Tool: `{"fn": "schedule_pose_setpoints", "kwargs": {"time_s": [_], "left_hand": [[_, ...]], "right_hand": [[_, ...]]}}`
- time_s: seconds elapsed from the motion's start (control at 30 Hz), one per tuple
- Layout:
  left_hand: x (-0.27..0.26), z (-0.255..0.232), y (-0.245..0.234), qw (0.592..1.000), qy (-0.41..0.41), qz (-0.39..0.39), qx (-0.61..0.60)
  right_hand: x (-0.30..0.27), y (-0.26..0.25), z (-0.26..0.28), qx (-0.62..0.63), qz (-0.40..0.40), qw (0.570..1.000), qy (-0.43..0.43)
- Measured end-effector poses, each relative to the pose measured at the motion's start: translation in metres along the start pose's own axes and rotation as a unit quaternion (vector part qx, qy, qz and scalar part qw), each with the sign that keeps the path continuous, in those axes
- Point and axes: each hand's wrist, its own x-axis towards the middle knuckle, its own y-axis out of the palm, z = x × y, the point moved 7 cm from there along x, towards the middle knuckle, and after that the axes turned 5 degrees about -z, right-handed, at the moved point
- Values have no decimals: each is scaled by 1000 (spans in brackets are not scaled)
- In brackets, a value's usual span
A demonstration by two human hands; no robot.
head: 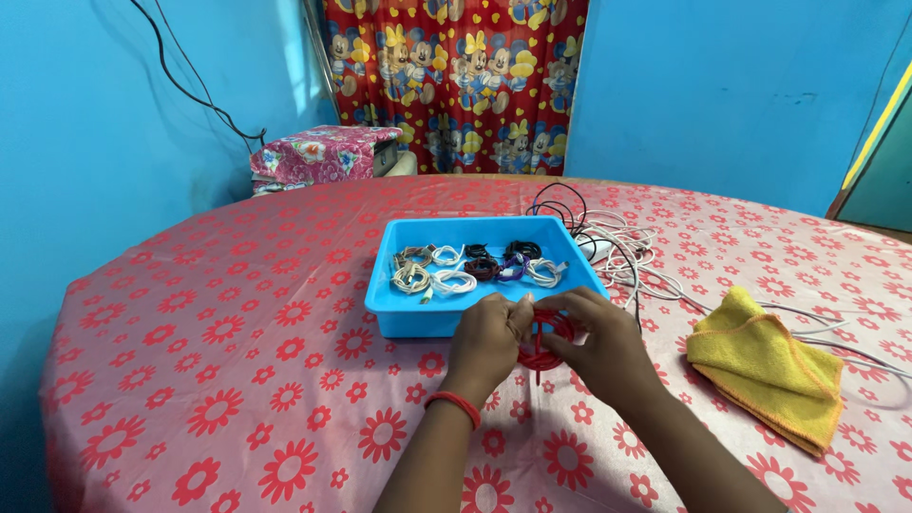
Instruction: The person wipes and coils several colored cables one at a time using a yellow cloth, then places each coiled cable into a blue plastic tray on a round table. The person handles purple, red, and white cables in sequence.
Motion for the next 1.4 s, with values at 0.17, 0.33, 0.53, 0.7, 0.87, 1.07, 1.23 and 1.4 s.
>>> {"fn": "schedule_pose_setpoints", "kwargs": {"time_s": [0.17,0.33,0.53,0.7,0.87,1.07,1.23,1.4], "left_hand": [[5,15,14,991,-18,32,-126],[4,13,19,975,-16,47,-215],[1,-6,15,971,43,-13,-233],[-5,-16,4,972,80,-38,-218],[-11,-26,8,990,66,40,-117],[-15,-28,12,989,46,10,-141],[-17,-22,22,980,56,-2,-192],[-8,3,50,918,-76,45,-386]], "right_hand": [[-3,-12,23,1,8,992,-129],[-5,-18,26,20,-23,987,-160],[8,3,-24,333,-6,942,49],[14,2,-56,354,-24,929,105],[14,-9,-69,296,-72,943,132],[1,4,-76,381,-135,881,247],[-6,23,-87,537,-95,743,389],[2,9,-66,510,-102,801,296]]}}
